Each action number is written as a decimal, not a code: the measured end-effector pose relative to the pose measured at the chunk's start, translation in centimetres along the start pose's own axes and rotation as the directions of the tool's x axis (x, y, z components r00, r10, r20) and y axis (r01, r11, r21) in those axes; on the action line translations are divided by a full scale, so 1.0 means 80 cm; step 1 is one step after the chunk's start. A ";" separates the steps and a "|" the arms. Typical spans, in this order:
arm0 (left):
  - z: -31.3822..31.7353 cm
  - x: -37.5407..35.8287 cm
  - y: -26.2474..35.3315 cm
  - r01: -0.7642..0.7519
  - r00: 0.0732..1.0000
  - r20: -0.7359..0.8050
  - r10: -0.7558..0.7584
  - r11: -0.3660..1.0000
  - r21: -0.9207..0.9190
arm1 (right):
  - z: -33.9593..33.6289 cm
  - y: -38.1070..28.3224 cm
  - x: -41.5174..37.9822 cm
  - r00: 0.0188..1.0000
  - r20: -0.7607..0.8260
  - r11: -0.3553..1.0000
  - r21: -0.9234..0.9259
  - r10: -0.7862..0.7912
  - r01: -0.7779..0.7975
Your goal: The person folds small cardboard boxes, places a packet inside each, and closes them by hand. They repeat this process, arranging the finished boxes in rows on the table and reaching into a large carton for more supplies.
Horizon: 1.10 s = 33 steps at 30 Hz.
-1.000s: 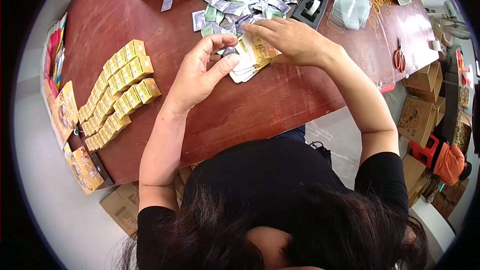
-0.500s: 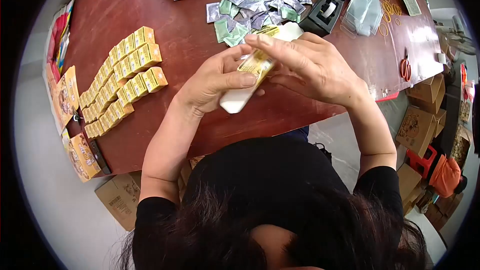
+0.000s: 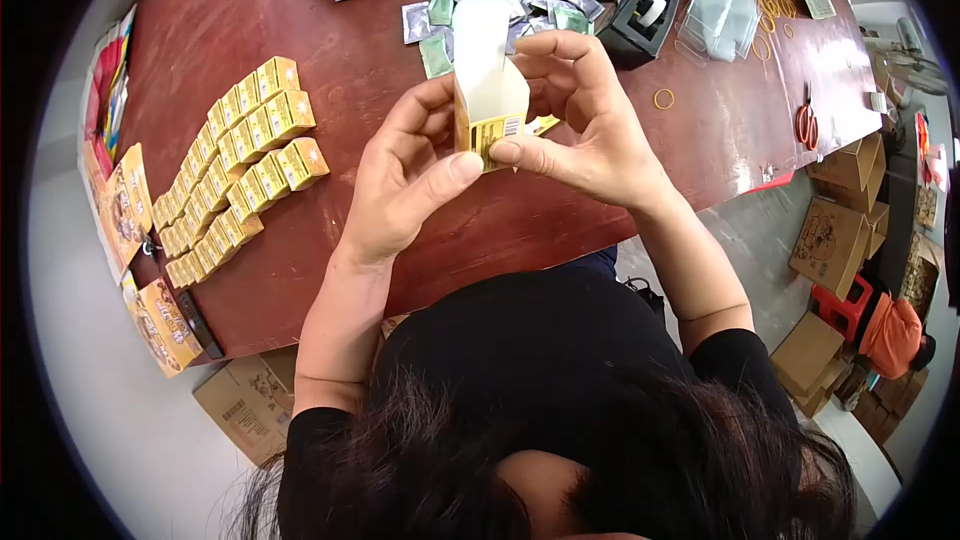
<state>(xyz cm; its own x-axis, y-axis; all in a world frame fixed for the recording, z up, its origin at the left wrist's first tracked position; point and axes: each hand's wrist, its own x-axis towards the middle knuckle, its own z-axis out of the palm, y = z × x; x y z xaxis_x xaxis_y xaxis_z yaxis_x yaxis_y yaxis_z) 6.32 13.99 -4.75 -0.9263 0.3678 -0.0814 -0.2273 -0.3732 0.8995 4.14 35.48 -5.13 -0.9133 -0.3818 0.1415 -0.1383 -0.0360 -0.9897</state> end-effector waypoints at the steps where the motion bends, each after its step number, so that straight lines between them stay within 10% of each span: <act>1: -0.001 -0.002 0.002 0.062 0.995 -0.071 -0.063 0.998 -0.019 | 0.002 0.002 0.000 1.000 0.008 1.000 0.002 0.001 -0.001; 8: -0.007 -0.013 -0.010 -0.302 0.943 -0.016 0.332 0.876 0.377 | 0.008 -0.003 0.008 0.998 0.064 0.999 0.034 -0.003 0.001; 12: -0.024 -0.015 0.000 -0.340 0.939 0.160 0.303 0.768 0.543 | 0.000 0.002 0.009 0.984 0.155 0.994 -0.042 -0.092 0.099; 17: -0.017 -0.018 0.017 -0.290 0.957 0.126 0.263 0.815 0.502 | 0.011 -0.002 0.009 0.958 0.229 0.963 -0.166 -0.172 0.212; 19: 0.001 -0.019 0.020 -0.233 0.958 -0.120 0.261 0.950 0.207 | 0.022 -0.013 0.005 0.996 0.054 0.995 0.052 0.076 -0.079; 23: -0.023 -0.020 0.011 -0.298 0.948 0.035 0.318 0.837 0.460 | 0.025 0.008 0.008 0.992 0.005 0.992 0.017 -0.129 0.129; 33: -0.021 -0.020 0.018 -0.245 0.952 -0.113 0.286 0.928 0.281 | 0.032 -0.017 0.018 0.994 0.110 0.989 0.147 0.000 -0.017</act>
<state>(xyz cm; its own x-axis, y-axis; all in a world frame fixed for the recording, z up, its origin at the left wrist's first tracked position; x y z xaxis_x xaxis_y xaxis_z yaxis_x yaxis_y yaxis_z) 6.99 11.39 -4.04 -0.9804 0.1469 0.1311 0.1008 -0.1975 0.9751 4.00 32.63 -3.59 -0.8658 -0.4809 0.1380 -0.0654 -0.1647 -0.9842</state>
